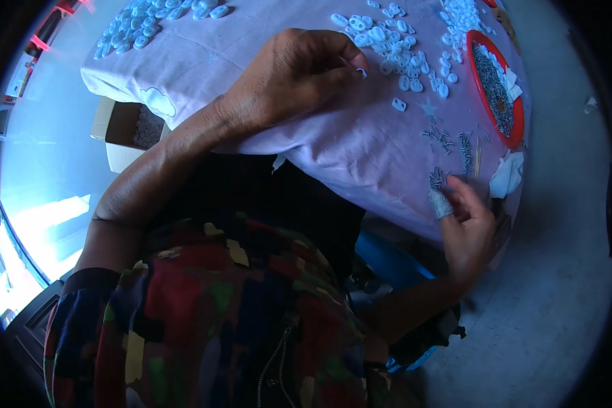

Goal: The person manually inserts small metal screws into plastic sliders one at a time on a table.

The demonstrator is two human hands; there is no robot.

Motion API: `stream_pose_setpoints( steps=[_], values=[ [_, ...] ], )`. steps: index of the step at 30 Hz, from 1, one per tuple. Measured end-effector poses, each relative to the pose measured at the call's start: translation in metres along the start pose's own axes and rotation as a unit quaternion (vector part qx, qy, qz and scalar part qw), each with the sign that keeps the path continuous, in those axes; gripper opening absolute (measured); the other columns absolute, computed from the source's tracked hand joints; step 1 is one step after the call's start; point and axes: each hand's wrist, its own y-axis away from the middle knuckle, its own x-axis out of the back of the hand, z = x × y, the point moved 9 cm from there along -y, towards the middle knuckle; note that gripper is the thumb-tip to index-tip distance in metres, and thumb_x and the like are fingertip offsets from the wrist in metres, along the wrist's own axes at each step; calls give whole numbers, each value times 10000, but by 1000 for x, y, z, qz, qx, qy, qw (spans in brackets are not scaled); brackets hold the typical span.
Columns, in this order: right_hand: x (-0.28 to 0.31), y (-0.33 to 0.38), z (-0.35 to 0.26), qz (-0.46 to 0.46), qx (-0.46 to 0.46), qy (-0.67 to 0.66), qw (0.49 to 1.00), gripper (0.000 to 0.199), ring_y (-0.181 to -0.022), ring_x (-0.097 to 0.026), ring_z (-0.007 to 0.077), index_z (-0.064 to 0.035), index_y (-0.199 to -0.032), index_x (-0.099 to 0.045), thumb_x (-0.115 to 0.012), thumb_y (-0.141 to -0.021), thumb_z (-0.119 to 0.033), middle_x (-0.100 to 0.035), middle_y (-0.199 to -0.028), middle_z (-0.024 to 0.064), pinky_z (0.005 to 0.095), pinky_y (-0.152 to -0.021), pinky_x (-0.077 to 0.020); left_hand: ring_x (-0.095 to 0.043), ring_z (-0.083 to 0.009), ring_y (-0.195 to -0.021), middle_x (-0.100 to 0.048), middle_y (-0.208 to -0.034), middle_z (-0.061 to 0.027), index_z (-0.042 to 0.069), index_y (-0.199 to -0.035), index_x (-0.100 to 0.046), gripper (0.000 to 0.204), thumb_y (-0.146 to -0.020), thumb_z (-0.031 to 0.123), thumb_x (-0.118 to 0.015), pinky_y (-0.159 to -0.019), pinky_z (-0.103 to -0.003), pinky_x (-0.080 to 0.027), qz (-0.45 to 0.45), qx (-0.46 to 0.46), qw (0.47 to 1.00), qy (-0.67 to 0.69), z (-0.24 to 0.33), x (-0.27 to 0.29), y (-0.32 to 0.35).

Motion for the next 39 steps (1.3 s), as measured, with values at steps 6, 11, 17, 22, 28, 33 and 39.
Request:
stream_pose_setpoints(
  steps=[6,11,17,22,28,33,39],
  values=[
    [-29,-27,-33,13,135,18,991,319,-958,-653,316,-14,-1128,-684,-601,-821,-27,-646,-1043,195,364,-870,-515,-643,-98,-886,-665,-950,-46,25,-1096,-655,160,-965,83,-586,-829,-270,-558,-15,5,1000,-5,-1,-4,0],
    [-28,-42,-31,47,105,-42,992,305,-936,-655,290,-34,-1111,-709,-594,-830,-8,-667,-1028,163,384,-841,-521,-644,-98,-909,-668,-936,-49,24,-1086,-661,154,-968,73,-575,-839,-278,-555,-14,12,1000,13,0,-2,1],
    [-30,-37,-45,15,167,-75,983,281,-892,-651,265,-38,-1095,-720,-599,-842,-17,-674,-1014,148,363,-783,-530,-650,-100,-882,-678,-934,-53,22,-1074,-673,170,-976,122,-577,-811,-271,-555,-12,-27,998,46,1,0,-2],
    [-35,-41,-62,56,205,-52,976,253,-857,-648,282,-43,-1068,-724,-618,-839,-49,-664,-925,144,370,-751,-518,-653,-96,-878,-685,-947,-57,13,-1065,-675,165,-971,118,-589,-814,-254,-552,-26,7,998,56,-1,-1,-2],
    [-50,-42,-83,11,216,47,975,221,-818,-623,311,-33,-1019,-722,-633,-831,-108,-639,-883,146,398,-772,-487,-643,-95,-950,-676,-1008,-45,6,-1093,-660,158,-957,40,-586,-879,-264,-538,-30,17,995,92,-4,-2,-1],
    [-54,-40,-88,17,232,56,971,216,-827,-618,318,-37,-1022,-694,-612,-828,-85,-638,-898,149,404,-785,-481,-633,-94,-975,-667,-1037,-43,9,-1111,-653,175,-950,16,-584,-903,-263,-526,-22,20,994,104,-2,-2,-2],
    [-56,-36,-100,68,274,50,958,240,-864,-638,292,-36,-1049,-642,-622,-810,-40,-646,-912,136,397,-749,-502,-628,-90,-981,-658,-1044,-43,14,-1103,-653,175,-938,4,-596,-917,-256,-519,-24,13,992,127,0,-2,-1]
  ],
)
